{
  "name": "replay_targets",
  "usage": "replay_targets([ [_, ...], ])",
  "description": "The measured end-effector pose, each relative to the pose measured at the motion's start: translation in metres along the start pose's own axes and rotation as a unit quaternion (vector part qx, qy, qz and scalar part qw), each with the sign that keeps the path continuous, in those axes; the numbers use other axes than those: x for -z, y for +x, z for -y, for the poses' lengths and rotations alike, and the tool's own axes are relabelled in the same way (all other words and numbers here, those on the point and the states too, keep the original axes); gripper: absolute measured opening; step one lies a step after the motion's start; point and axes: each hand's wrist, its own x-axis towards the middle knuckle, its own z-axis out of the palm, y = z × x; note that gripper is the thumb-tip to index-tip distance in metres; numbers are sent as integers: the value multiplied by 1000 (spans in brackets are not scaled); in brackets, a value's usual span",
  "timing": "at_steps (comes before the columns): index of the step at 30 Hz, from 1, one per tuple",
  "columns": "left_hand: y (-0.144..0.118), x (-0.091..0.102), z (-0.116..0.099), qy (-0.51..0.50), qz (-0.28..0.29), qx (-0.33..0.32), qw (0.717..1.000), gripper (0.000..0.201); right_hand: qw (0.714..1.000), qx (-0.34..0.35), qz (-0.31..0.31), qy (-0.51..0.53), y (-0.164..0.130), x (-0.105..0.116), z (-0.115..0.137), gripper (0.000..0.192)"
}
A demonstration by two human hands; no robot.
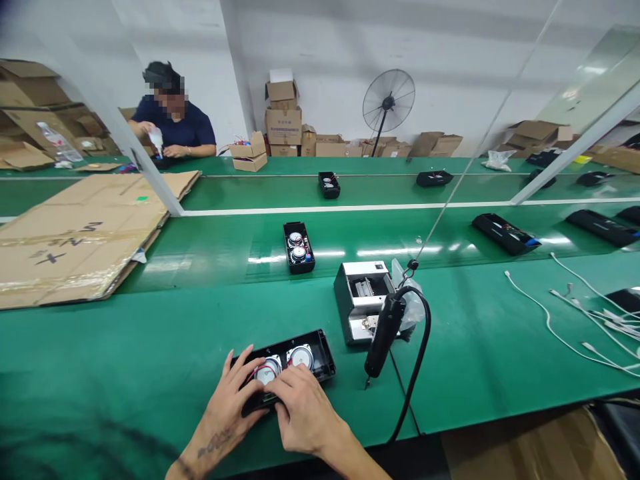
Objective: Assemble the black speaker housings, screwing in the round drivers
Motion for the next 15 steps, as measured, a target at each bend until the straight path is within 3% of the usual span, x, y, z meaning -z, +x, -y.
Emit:
replay_targets([
  [3,0,-2,-4,-10,-10,16,1000,44,994,-18,-46,100,-1,2,-7,33],
  [5,1,-2,-4,-12,-13,23,1000,49,968,-92,-89,214,4,6,-14,25],
  [7,3,0,-3,-13,-9,25,1000,50,910,-183,-146,342,11,10,-23,16],
  [10,6,2,0,-15,-7,24,1000,51,831,-246,-206,455,21,13,-36,28],
  [12,7,2,0,-15,-9,24,1000,52,822,-248,-211,467,25,14,-40,35],
  [15,7,1,0,-17,-5,34,999,53,831,-240,-198,460,26,15,-38,31],
])
